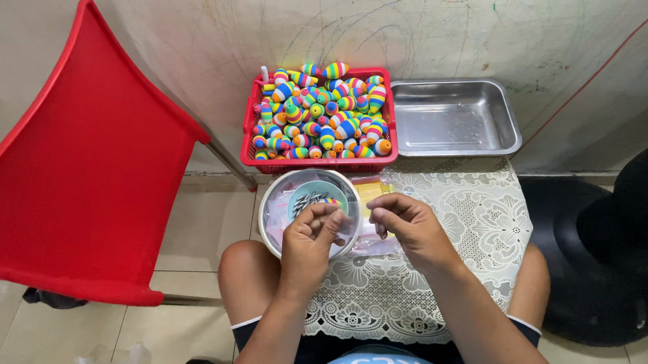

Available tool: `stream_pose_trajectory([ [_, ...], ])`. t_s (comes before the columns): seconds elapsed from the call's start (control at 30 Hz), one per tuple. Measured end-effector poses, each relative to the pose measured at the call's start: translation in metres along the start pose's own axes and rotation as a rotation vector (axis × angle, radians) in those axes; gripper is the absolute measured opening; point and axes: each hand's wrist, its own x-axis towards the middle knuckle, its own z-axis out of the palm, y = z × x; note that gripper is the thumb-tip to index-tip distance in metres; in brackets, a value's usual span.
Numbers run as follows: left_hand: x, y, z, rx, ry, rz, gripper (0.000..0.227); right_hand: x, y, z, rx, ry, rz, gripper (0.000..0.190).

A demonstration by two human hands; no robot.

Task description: The person assembles fishing lures by inserting metal wires into small colorful plastic bodies and then places the completed lures into a metal tray.

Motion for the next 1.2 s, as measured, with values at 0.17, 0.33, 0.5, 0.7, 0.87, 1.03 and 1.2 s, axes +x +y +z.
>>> stream_pose_trajectory([
  [0.17, -0.007, 0.007, 0.008, 0.203, 0.055, 0.189, 0.013, -0.005, -0.006, 0.011, -0.006, 0.001, -0.027, 0.013],
  [0.33, -0.009, 0.002, 0.008, 0.401, 0.097, 0.353, 0.014, -0.007, -0.004, 0.011, -0.030, 0.008, -0.032, 0.012],
  [0.5, -0.016, -0.003, 0.005, 0.406, 0.033, 0.258, 0.022, -0.016, -0.020, 0.021, -0.139, 0.046, -0.047, 0.006],
  [0.7, -0.016, 0.001, -0.015, 0.476, 0.165, 0.256, 0.032, -0.011, -0.022, 0.020, -0.197, 0.068, -0.108, 0.008],
  [0.87, -0.008, -0.001, -0.049, 0.538, 0.305, 0.453, 0.032, -0.011, -0.026, 0.021, -0.517, 0.128, -0.118, 0.012],
  [1.03, -0.016, 0.007, -0.054, 0.617, 0.250, 0.504, 0.035, -0.013, -0.015, 0.016, -0.795, 0.093, -0.247, 0.020],
  [1.2, -0.010, 0.020, -0.046, 0.724, 0.126, 0.599, 0.038, -0.007, -0.017, 0.015, -0.891, 0.148, -0.464, 0.030],
])
